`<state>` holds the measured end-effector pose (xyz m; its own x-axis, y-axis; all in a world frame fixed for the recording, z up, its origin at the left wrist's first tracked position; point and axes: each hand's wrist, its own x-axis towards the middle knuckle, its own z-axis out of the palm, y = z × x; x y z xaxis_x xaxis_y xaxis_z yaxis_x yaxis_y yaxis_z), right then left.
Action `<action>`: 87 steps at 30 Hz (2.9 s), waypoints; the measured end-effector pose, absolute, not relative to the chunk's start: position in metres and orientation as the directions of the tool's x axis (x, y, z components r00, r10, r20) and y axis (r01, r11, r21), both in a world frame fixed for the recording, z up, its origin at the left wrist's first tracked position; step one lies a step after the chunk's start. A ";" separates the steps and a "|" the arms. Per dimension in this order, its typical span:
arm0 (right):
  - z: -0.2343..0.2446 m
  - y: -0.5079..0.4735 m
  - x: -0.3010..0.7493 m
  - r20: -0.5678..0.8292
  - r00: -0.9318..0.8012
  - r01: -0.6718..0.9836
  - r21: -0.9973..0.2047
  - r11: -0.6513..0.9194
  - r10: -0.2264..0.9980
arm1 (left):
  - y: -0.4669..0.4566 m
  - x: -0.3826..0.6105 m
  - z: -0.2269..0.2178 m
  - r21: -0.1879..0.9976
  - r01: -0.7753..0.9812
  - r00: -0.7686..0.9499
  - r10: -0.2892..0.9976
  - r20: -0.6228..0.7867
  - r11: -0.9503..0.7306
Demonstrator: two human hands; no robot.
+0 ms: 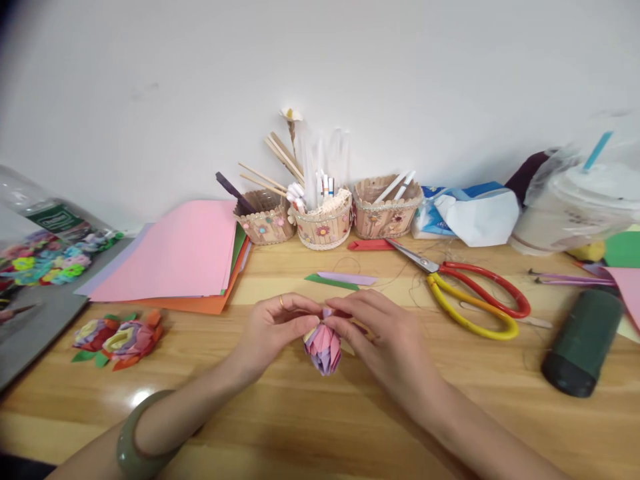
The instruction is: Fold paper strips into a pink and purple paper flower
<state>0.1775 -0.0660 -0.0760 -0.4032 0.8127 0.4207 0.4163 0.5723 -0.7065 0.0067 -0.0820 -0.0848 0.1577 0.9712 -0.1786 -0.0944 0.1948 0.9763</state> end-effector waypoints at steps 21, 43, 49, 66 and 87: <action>-0.076 -0.069 0.178 0.452 -0.426 0.544 -0.564 0.621 0.784 | -0.085 0.008 -0.082 0.988 -0.068 0.131 0.983 -0.130 0.140; -0.073 -0.067 0.174 0.051 -0.435 0.226 -0.960 0.164 0.899 | -0.078 0.006 -0.084 0.878 -0.277 0.279 0.907 -0.314 0.389; -0.071 -0.065 0.175 0.084 -0.504 0.240 -0.942 0.233 0.860 | -0.078 0.004 -0.086 0.929 -0.239 0.232 0.946 -0.228 0.282; -0.076 -0.067 0.178 0.359 -0.514 0.374 -0.724 0.580 0.779 | -0.083 0.006 -0.078 0.981 -0.118 0.208 0.970 -0.129 0.156; -0.072 -0.073 0.177 0.496 -0.532 0.451 -0.519 0.726 0.686 | -0.081 0.003 -0.082 0.988 -0.118 0.225 0.972 -0.068 0.096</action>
